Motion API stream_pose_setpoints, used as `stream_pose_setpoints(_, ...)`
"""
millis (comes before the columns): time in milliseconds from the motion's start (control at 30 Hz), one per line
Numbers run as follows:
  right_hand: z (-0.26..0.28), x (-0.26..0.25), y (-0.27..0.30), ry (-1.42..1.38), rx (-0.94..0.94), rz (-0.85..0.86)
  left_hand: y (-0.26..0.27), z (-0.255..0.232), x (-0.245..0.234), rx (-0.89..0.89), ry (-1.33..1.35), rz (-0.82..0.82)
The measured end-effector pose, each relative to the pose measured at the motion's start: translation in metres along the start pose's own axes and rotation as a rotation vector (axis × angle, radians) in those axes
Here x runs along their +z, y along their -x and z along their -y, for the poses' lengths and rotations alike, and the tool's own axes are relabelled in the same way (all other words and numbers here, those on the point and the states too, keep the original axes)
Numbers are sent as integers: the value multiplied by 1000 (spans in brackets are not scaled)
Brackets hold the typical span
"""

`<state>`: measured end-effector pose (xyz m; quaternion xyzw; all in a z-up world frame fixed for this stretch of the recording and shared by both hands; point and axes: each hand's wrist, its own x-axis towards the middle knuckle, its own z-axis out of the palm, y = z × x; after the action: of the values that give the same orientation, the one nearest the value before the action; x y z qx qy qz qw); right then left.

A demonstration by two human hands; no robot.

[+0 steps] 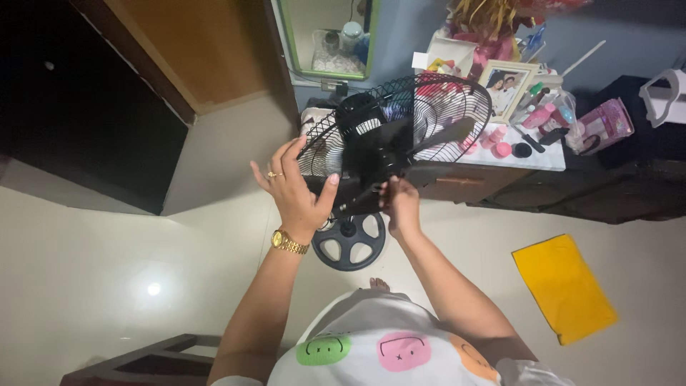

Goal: The person assembles a standing fan by attaching the fan blades to the motor hub and securing them with a nut. They then attach the front grill and adjust the fan head.

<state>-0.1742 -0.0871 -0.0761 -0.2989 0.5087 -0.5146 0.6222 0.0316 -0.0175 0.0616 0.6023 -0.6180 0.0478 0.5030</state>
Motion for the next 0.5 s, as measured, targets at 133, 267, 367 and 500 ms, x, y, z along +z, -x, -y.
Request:
stream_pose_setpoints(133, 9, -4, 9, 186, -108, 12, 1, 0, 2, -11, -18, -8)
stream_pose_setpoints(267, 27, -1, 47, 798, -683, -105, 4, -1, 3, -5, -54, -23)
stream_pose_setpoints(367, 38, 1, 61, 1106, -897, -148, 8, 2, 2, -3, -52, -20)
stream_pose_setpoints(500, 34, -3, 55, 1248, -1044, -186, 9, 3, 2, 27, -45, -22)
